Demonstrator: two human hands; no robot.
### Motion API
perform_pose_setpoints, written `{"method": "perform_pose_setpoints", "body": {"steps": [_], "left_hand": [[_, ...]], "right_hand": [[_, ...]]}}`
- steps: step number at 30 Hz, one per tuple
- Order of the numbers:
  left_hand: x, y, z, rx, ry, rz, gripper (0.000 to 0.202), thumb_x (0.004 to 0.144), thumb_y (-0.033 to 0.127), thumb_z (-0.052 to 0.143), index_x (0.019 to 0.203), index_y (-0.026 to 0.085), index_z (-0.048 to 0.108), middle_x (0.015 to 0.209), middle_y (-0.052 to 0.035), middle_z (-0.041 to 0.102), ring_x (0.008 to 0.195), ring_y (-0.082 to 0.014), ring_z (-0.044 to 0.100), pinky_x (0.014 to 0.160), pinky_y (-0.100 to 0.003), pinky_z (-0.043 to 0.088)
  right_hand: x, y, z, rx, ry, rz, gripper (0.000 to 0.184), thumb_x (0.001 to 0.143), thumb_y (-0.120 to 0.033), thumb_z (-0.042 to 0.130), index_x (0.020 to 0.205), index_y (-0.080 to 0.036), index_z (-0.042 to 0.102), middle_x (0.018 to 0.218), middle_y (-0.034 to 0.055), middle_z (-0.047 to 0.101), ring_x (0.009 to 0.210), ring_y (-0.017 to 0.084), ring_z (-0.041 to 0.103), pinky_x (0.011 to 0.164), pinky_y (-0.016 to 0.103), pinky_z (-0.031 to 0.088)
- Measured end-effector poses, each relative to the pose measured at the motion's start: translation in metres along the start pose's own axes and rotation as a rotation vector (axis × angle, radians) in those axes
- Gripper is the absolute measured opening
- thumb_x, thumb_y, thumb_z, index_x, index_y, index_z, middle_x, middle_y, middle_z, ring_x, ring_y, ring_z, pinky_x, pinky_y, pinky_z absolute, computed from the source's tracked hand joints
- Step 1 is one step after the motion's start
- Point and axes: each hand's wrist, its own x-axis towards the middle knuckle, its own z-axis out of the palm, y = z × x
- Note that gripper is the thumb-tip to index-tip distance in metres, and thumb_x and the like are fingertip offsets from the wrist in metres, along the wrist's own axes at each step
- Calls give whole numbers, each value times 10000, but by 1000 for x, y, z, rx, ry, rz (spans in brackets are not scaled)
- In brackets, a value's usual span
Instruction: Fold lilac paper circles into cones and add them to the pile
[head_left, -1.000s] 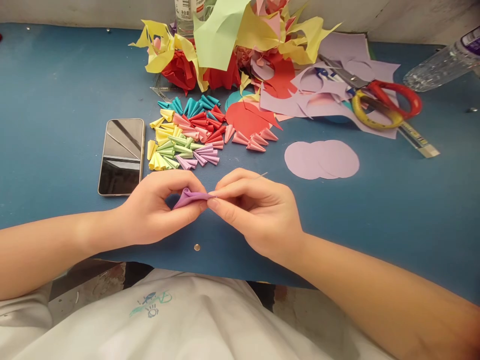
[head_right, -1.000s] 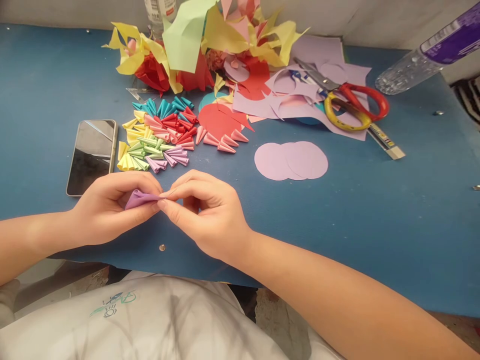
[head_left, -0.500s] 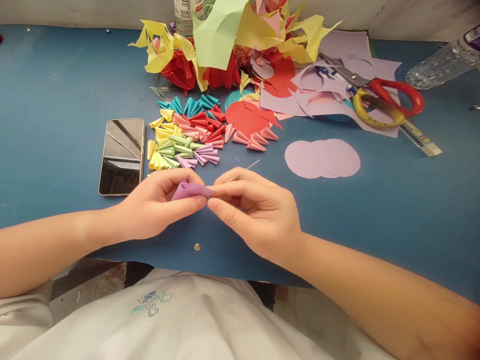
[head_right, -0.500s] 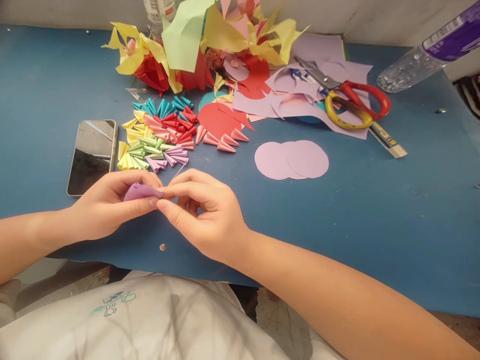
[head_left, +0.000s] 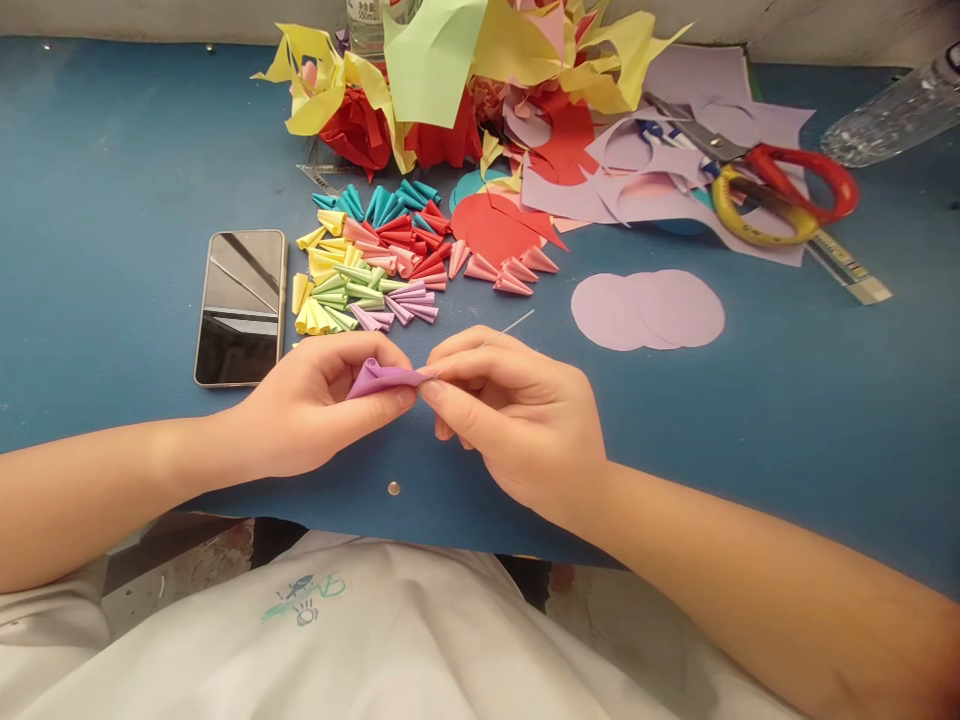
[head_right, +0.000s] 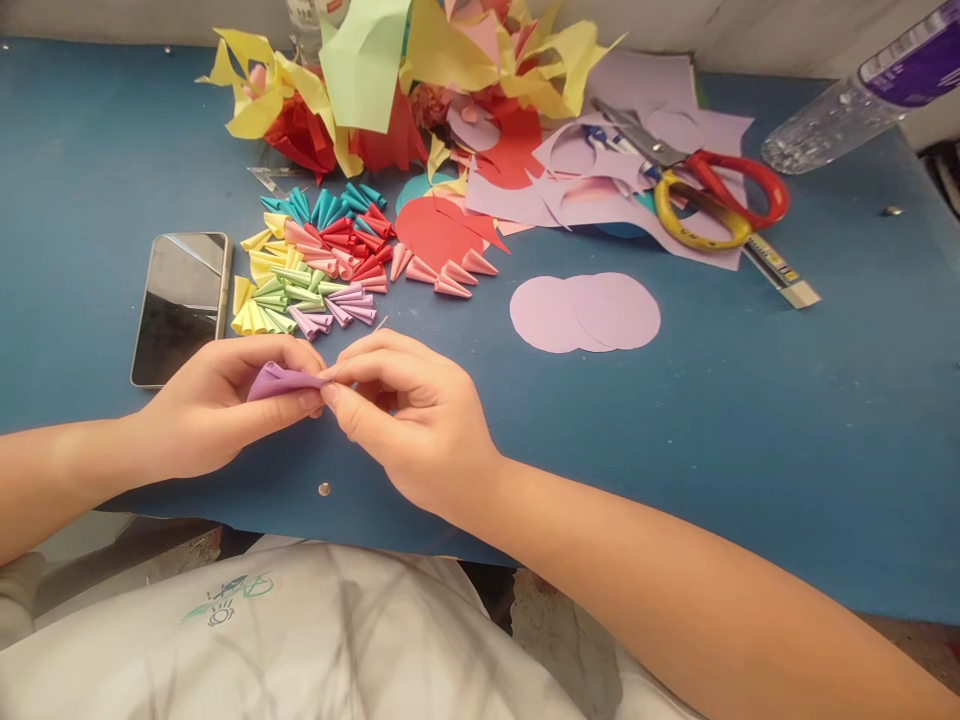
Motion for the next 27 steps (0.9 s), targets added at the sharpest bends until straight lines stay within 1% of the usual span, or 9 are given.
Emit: {"method": "perform_pose_setpoints", "body": {"steps": [3,6,8,10,14,16,18,23,27], "left_hand": [[0,0,0,36,19,5,94,966,263,721,905,194,738,810,-15,712,724,-144,630,628,-240,573],[-1,0,0,56,24,11,100,963,270,733,894,197,740,804,-15,700,713,-145,618,601,-244,555],[-1,-1,-1,63,22,18,101,958,276,745,894,197,745,807,-19,701,720,-152,625,586,-246,548],[-1,-1,-1,68,21,15,114,957,284,750,886,196,749,814,-23,708,728,-157,631,579,-250,543],[-1,-1,-1,56,21,16,118,956,283,740,883,192,754,823,-30,723,746,-169,642,604,-271,560],[-1,-1,0,62,22,21,124,959,284,735,879,190,753,825,-33,729,746,-171,645,602,-275,559],[-1,0,0,76,15,20,132,963,288,734,876,190,754,832,-36,739,752,-174,655,603,-276,561],[-3,3,1,61,28,32,136,965,281,739,872,186,769,807,-24,759,728,-156,664,636,-262,562],[-4,4,3,67,56,78,165,959,276,749,834,167,754,789,-30,761,701,-145,659,624,-249,532]], "right_hand": [[0,0,1,27,-8,14,126,964,-128,751,941,-235,815,972,5,714,559,55,625,460,217,525],[1,0,1,-12,5,4,91,944,-157,787,911,-239,807,936,13,727,637,91,651,487,233,526],[2,0,1,-33,11,-8,91,921,-159,812,880,-240,806,895,19,732,706,122,680,517,249,531],[2,0,1,-27,14,-8,101,904,-150,825,861,-241,810,877,22,736,733,134,690,526,257,532],[3,1,0,43,12,22,96,884,-159,856,845,-238,821,874,18,740,662,109,657,488,244,517],[4,1,0,86,-4,73,73,900,-211,861,845,-234,819,879,14,736,592,89,621,442,236,494],[4,1,-1,98,-15,110,89,912,-259,861,840,-232,815,879,13,733,560,80,599,418,233,481],[4,2,-1,45,7,34,121,900,-269,872,815,-243,789,852,19,740,645,116,641,486,259,529],[5,1,-1,34,-2,23,143,907,-281,870,813,-244,769,851,19,729,690,135,665,528,281,551]]}}
